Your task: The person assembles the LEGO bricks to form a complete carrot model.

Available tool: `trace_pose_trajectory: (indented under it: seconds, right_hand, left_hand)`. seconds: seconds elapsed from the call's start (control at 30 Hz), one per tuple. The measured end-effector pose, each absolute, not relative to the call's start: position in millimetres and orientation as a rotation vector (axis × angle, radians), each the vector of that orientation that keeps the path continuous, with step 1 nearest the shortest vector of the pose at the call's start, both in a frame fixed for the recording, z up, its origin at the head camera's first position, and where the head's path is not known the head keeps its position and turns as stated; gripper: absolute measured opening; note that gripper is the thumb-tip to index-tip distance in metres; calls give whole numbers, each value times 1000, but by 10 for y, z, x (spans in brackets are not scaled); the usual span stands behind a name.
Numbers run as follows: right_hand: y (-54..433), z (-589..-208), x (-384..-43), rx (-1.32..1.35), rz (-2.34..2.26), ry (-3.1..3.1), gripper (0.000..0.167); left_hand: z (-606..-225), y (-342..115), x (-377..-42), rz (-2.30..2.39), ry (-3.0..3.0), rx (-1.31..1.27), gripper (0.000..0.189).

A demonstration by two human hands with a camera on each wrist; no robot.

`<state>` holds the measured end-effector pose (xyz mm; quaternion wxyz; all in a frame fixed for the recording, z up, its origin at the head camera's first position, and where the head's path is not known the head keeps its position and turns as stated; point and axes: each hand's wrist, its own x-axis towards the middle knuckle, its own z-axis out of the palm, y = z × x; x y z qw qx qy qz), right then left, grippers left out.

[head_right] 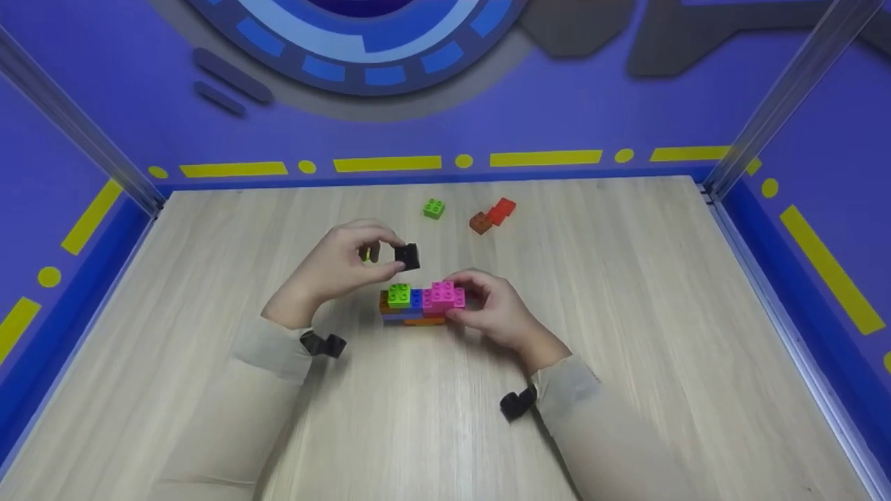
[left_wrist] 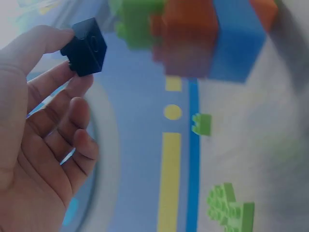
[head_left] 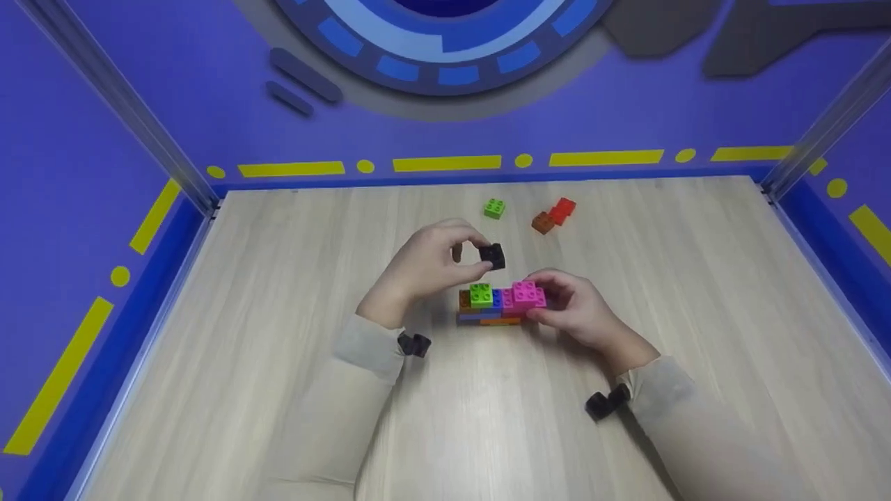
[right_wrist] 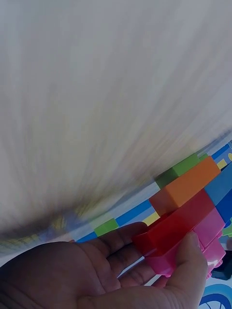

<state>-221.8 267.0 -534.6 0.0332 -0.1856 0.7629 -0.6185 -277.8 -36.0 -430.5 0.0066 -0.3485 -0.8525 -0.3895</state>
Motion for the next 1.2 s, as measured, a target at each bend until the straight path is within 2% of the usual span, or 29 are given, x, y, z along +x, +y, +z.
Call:
trace_pose_trajectory:
  seconds: [0.33, 1.2]
  right_hand:
    - [2682, -5346, -2228, -566, -1882, 2346, 47]
    - [2673, -5348, -2227, -620, -1902, 2335, 47]
  left_hand:
    - [-4232, -331, -2509, -1135, -2624, -1166, 32]
    - [-4370, -202, -2503, -965, -2799, -1231, 30]
